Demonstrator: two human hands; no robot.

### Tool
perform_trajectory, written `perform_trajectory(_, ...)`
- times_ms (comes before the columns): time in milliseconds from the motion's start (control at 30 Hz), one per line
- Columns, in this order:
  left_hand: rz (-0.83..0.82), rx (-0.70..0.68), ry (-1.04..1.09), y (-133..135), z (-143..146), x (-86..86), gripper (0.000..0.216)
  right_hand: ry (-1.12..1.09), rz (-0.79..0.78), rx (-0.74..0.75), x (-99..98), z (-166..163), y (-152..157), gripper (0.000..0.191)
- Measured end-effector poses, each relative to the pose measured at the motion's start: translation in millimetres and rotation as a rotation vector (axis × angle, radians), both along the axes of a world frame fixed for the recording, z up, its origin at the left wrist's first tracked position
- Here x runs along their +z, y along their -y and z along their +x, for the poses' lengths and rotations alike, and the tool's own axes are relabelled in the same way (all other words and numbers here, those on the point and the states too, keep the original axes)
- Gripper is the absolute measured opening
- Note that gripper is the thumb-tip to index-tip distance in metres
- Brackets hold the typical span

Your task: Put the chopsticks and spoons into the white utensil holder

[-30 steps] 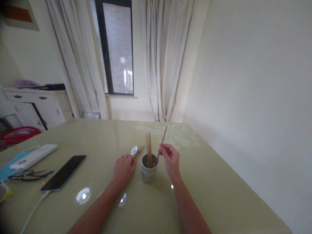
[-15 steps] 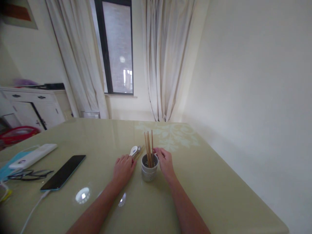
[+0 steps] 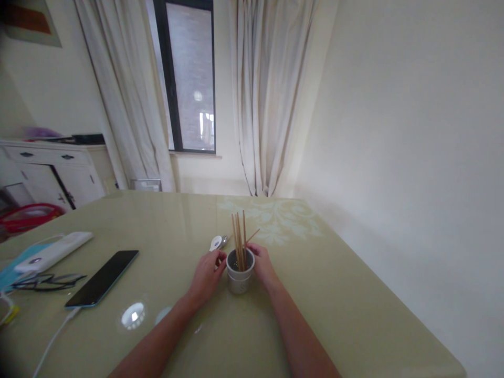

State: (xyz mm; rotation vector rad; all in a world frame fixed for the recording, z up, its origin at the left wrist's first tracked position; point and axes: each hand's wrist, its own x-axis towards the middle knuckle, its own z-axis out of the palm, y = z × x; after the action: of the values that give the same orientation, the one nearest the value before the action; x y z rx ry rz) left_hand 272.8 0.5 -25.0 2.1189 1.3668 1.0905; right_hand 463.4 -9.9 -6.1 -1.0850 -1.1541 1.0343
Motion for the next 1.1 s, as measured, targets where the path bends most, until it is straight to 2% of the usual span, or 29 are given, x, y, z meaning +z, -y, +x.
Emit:
perform_trajectory(67,0.011,-0.008,0.052,-1,0,0.2,0.021,-0.025,0.015,-0.037,0.9,0,-1,0.043)
perform_trajectory(167,0.061,-0.005,0.171,1,-2,3.4,0.036,-0.077,0.069,-0.196,4.4,10,-5,0.047)
perform_trajectory(267,0.092,-0.082,0.287,8,-5,7.2,0.047,-0.157,0.198,-0.483,14.3,32,-5,0.049)
perform_trajectory(333,0.084,-0.174,0.317,14,-6,8.0,0.05,-0.247,0.371,-0.714,23.4,50,-2,0.046)
perform_trajectory(400,0.063,-0.248,0.315,18,-5,7.4,0.052,-0.345,0.483,-0.804,32.0,63,3,0.046)
perform_trajectory(533,0.006,-0.288,0.312,20,-2,6.0,0.052,-0.381,0.522,-0.702,41.2,63,12,0.047)
perform_trajectory(900,-0.026,-0.321,0.302,21,-3,11.3,0.048,-0.017,0.317,-0.257,32.3,4,25,0.035)
perform_trajectory(1033,-0.034,-0.308,0.298,21,-3,10.8,0.05,0.165,0.331,-0.257,32.0,-3,26,0.029)
perform_trajectory(1100,-0.019,-0.249,0.295,16,-5,9.2,0.051,0.234,0.331,-0.273,31.8,-5,25,0.027)
